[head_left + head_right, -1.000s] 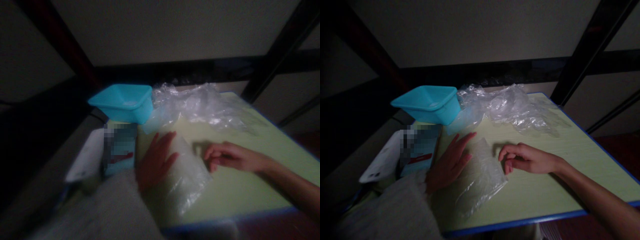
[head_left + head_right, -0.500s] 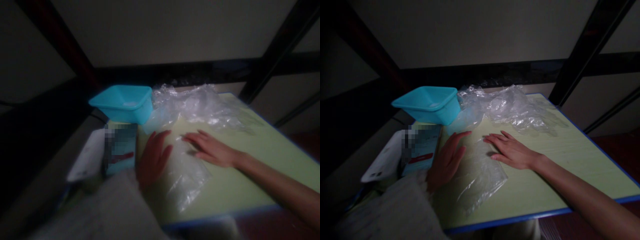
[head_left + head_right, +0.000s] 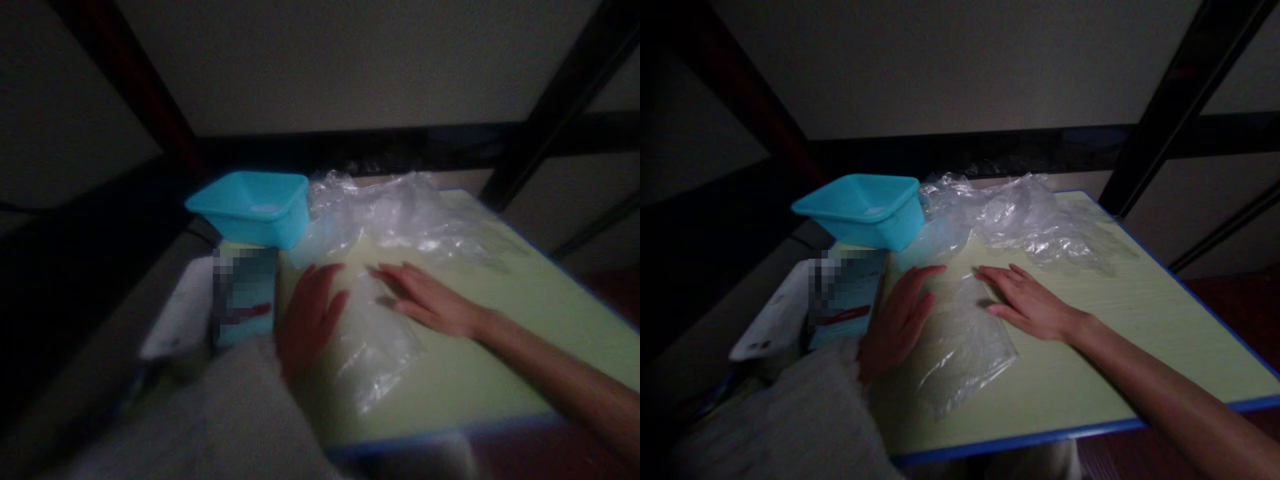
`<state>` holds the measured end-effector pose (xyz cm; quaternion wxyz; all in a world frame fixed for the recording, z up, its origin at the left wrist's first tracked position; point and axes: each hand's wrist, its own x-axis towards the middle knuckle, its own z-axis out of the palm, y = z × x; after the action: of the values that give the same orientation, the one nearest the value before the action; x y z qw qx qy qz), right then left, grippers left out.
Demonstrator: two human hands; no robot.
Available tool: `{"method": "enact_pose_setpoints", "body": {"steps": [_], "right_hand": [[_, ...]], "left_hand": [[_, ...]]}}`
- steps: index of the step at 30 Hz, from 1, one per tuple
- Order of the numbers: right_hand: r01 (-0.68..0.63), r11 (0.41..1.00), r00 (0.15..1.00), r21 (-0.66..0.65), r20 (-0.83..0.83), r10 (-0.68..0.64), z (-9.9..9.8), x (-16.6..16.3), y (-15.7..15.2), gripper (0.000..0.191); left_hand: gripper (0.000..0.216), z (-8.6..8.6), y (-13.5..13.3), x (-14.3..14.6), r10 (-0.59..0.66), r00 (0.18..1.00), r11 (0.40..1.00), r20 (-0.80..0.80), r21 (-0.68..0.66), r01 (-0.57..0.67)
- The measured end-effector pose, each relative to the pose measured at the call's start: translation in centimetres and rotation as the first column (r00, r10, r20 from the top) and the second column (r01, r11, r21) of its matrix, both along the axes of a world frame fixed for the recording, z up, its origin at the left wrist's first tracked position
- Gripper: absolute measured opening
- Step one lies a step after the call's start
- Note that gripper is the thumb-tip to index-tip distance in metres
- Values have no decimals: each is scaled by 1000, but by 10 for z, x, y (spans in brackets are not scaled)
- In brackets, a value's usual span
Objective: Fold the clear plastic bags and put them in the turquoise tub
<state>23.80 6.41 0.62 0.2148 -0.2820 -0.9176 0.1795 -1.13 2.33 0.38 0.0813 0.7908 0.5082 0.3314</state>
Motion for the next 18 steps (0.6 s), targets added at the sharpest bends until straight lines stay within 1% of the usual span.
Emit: {"method": "enact_pose_setpoints", "body": {"steps": [2, 4, 7, 9, 11, 12, 15, 18], "right_hand": [[-3, 999, 999, -36, -51, 1, -1, 1, 0, 55], [-6, 992, 993, -126, -120, -9, -2, 1, 2, 53], [-5, 956, 965, -293, -252, -72, -5, -4, 11, 48], [20, 934, 945, -356, -300, -134, -8, -13, 22, 39], [124, 921, 932, -369, -276, -236, -11, -23, 35, 24], [145, 919, 933, -367, -257, -250, -12, -28, 41, 21], [152, 922, 943, -355, -226, -243, -13, -38, 55, 23], [164, 927, 948, -337, -205, -242, -15, -41, 58, 21]], "left_hand": [[34, -2, 2, 0, 19, 1000, 1000, -24, 9, -19], [32, -3, 3, 0, 42, 998, 999, -52, 16, -41], [33, -4, 4, 0, 73, 994, 997, -78, 14, -72], [34, -4, 5, 0, 85, 993, 996, -86, 12, -84], [36, -3, 5, 0, 91, 992, 996, -88, 15, -90], [36, -3, 5, 0, 93, 992, 996, -85, 18, -91], [34, -3, 4, 0, 97, 992, 995, -78, 20, -95], [34, -3, 4, 1, 97, 992, 995, -74, 8, -97]]}}
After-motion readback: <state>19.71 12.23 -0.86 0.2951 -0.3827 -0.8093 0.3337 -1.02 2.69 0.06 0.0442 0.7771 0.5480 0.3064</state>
